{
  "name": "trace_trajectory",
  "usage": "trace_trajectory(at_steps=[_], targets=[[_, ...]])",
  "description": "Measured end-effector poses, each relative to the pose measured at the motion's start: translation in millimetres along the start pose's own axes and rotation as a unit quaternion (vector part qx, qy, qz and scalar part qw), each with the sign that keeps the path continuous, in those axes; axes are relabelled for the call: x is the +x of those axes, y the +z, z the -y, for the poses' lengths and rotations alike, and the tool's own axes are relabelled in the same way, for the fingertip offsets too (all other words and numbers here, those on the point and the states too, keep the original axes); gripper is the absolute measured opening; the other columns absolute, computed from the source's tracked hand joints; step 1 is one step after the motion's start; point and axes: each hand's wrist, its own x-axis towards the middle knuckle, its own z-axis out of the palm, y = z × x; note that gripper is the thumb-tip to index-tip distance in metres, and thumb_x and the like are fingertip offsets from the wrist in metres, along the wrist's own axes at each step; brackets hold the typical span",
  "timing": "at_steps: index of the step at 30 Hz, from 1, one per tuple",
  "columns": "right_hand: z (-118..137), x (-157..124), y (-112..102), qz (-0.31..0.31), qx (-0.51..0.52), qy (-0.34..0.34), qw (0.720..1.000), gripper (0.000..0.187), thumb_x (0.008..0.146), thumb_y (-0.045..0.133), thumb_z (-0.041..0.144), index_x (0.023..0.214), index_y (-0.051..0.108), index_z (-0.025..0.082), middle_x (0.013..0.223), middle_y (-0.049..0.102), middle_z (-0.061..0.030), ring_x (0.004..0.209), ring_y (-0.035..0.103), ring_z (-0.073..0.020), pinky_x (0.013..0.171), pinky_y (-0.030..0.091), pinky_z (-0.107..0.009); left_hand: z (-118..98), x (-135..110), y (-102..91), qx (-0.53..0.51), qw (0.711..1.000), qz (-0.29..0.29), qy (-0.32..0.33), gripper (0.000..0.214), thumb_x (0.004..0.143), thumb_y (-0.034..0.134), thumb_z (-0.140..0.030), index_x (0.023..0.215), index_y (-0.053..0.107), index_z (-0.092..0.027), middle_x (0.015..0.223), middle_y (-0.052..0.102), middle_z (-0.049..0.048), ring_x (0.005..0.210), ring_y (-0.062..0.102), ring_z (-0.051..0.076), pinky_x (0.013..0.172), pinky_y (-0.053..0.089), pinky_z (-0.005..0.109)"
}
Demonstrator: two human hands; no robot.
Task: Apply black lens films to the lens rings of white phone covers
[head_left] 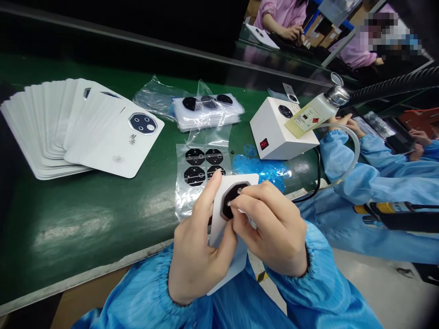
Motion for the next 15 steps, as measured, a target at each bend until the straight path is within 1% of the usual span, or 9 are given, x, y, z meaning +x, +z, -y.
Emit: trace_trajectory(at_steps=[2,4,7,10,13,15], targets=[[0.0,0.0,-0.7,0.003,0.005,0.001,1.000,0.014,0.079,0.052,0.002,0.080,0.056,0.015,0.075,0.058,-0.0044,0.068,0.048,-0.0131,0.059,0.043,-0.029,-1.8,0.8,0.4,0.017,1.000,-0.004,0.015,0.074,0.079,0.057,-0.008,0.143,0.027,-0.029,0.133,0.056,0.0009,0.092,0.069,0.019,0.075,0.057,0.021],[0.2,0.6,-1.8,0.006,0.006,0.000,1.000,0.014,0.080,0.050,0.002,0.078,0.056,0.015,0.074,0.057,-0.0039,0.067,0.047,-0.0127,0.058,0.043,-0.028,-3.1,1.3,0.3,0.027,0.999,-0.002,0.024,0.074,0.079,0.058,-0.008,0.143,0.027,-0.027,0.130,0.059,0.0017,0.083,0.070,0.016,0.067,0.057,0.019],[0.8,1.3,-3.8,0.015,-0.003,-0.005,1.000,0.013,0.082,0.050,0.004,0.077,0.056,0.015,0.073,0.056,-0.0039,0.067,0.046,-0.0128,0.057,0.041,-0.028,-3.5,1.1,0.1,0.033,0.999,0.001,0.020,0.074,0.079,0.058,-0.009,0.143,0.027,-0.028,0.124,0.063,0.0020,0.077,0.070,0.016,0.061,0.056,0.020],[1.1,0.4,-5.2,0.027,-0.024,-0.008,0.999,0.013,0.085,0.049,0.008,0.076,0.055,0.014,0.073,0.055,-0.0046,0.066,0.044,-0.0134,0.055,0.040,-0.029,-2.7,0.2,0.1,0.021,1.000,0.009,0.009,0.074,0.079,0.059,-0.010,0.143,0.027,-0.030,0.119,0.065,0.0005,0.069,0.069,0.014,0.058,0.055,0.021],[1.5,-1.5,-6.5,0.023,-0.045,-0.017,0.999,0.012,0.085,0.048,0.007,0.078,0.056,0.014,0.073,0.055,-0.0055,0.065,0.044,-0.0144,0.054,0.040,-0.030,-2.3,-0.2,-1.2,-0.020,1.000,0.020,-0.010,0.073,0.080,0.058,-0.011,0.142,0.027,-0.033,0.127,0.060,0.0011,0.073,0.069,0.016,0.060,0.056,0.024],[3.1,-3.0,-9.4,0.009,-0.045,-0.023,0.999,0.011,0.084,0.049,0.006,0.079,0.056,0.014,0.074,0.055,-0.0051,0.066,0.047,-0.0150,0.055,0.041,-0.031,-3.2,-0.1,-3.7,-0.091,0.994,0.045,-0.036,0.072,0.081,0.057,-0.012,0.142,0.026,-0.035,0.122,0.063,0.0012,0.075,0.069,0.018,0.055,0.055,0.023]])
